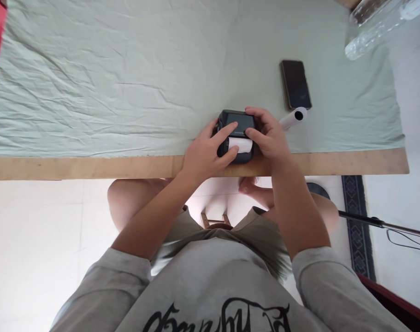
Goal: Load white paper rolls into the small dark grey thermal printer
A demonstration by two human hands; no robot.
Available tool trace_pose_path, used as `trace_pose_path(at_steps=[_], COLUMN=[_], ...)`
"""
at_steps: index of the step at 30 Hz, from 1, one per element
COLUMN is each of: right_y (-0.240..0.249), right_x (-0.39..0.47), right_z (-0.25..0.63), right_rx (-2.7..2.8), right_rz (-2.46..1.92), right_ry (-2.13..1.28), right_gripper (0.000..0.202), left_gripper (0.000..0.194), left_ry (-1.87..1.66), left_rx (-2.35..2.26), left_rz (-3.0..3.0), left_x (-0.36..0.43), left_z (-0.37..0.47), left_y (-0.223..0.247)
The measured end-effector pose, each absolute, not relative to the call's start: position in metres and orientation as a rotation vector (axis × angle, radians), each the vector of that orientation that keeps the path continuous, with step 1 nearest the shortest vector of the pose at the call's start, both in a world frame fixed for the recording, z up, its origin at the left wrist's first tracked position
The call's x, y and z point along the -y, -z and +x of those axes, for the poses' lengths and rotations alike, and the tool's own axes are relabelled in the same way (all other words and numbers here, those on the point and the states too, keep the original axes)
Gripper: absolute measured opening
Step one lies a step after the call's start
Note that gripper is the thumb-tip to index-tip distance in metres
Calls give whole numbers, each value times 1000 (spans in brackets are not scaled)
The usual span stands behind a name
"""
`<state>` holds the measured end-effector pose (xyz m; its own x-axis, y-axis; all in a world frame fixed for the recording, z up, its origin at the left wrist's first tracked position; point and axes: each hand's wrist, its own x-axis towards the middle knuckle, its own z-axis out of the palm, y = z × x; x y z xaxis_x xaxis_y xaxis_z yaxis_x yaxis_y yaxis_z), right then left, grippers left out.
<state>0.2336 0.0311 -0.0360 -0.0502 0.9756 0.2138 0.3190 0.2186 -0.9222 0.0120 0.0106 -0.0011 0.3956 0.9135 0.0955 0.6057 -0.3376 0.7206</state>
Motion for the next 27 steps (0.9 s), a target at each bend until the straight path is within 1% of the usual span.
trace_pose_path(at_steps=[7, 16, 27], right_y=[32, 19, 19], right_x=[-31, -29, -26], right_z=[226, 224, 221], right_rx=[1522, 1500, 1574], right_rz=[-1308, -1352, -1353], right_ry=[-869, -995, -892], right_gripper=[55, 53, 47], left_gripper=[61, 59, 56], left_ry=[-628, -613, -623], left_rx=[-1302, -1293, -1311], left_rz=[2072, 2080, 2085], left_x=[-10, -11, -11], left_z=[12, 11, 12], left_y=[-1, -3, -1])
